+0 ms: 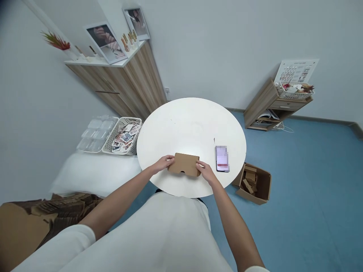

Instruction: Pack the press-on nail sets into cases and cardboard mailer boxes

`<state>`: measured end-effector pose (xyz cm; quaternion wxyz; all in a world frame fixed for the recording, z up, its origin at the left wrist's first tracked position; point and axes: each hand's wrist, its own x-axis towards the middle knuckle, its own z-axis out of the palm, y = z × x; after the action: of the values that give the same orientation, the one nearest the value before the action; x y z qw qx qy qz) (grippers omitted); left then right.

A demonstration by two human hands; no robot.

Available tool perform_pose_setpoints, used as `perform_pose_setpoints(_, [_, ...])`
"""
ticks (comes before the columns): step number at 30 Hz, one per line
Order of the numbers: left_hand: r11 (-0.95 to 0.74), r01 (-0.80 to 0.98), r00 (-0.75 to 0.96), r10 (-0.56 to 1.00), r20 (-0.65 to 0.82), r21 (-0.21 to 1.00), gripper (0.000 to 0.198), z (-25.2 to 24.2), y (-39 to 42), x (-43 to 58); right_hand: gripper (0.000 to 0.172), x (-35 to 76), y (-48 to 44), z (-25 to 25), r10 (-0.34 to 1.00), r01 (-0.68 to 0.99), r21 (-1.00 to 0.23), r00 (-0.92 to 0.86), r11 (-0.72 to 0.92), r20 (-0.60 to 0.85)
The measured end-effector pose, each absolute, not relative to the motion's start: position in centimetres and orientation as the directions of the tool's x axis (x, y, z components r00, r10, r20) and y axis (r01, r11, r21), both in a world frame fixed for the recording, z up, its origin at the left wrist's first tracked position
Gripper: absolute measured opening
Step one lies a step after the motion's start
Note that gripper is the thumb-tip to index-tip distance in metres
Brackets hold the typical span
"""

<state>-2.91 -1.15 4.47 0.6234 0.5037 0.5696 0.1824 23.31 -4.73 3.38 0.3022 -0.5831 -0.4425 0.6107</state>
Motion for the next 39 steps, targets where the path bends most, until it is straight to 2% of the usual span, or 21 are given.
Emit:
perform_pose_setpoints(3, [0.388,0.416,0.234,0.829,-0.509,0.823,0.038,3.6,-1.9,-2.6,0.051,22.9,-5.7,2.3,0.902,0.234,-0.879,-0.018,-0.416,-0.432])
perform_pose_setpoints(7, [0.376,0.576,0.077,0.859,-0.507,0.726,0.032,2.2,-2.8,-2.2,0.057,22.4,-6.8,0.4,0.899,0.356,-0.827,0.121,-0.435,-0.421])
perform_pose_setpoints(11, [0.387,0.67,-0.015,0.861,-0.509,0.634,0.033,0.9,-3.4,-1.9,0.054,22.0,-7.4,-1.1,0.9,0.441,-0.786,0.164,-0.433,-0.403])
perform_pose_setpoints(14, [0.39,0.691,-0.035,0.859,-0.511,0.608,0.037,0.4,-3.8,-1.5,0.05,21.6,-7.6,-1.7,0.906,0.494,-0.763,0.158,-0.417,-0.393])
perform_pose_setpoints(19, [0.277,0.734,-0.039,0.929,-0.369,0.62,0.041,0.8,-4.6,-1.2,0.053,21.2,-8.2,-1.2,0.939,0.559,-0.756,0.147,-0.339,-0.312])
perform_pose_setpoints(28, [0.005,0.775,0.211,0.94,-0.267,0.631,0.055,1.6,-6.4,-2.9,0.057,21.8,-10.7,0.3,0.967,0.693,-0.705,-0.048,-0.149,-0.251])
perform_pose_setpoints(33, [0.001,0.691,0.239,0.943,-0.23,0.723,0.065,1.8,-6.8,-2.5,0.066,21.3,-10.8,0.8,0.961,0.693,-0.713,-0.11,-0.109,-0.254])
perform_pose_setpoints(39, [-0.043,0.551,0.235,0.966,-0.105,0.833,0.064,2.7,-5.7,-2.0,0.071,22.3,-8.8,2.5,0.971,0.608,-0.785,-0.093,-0.119,-0.219])
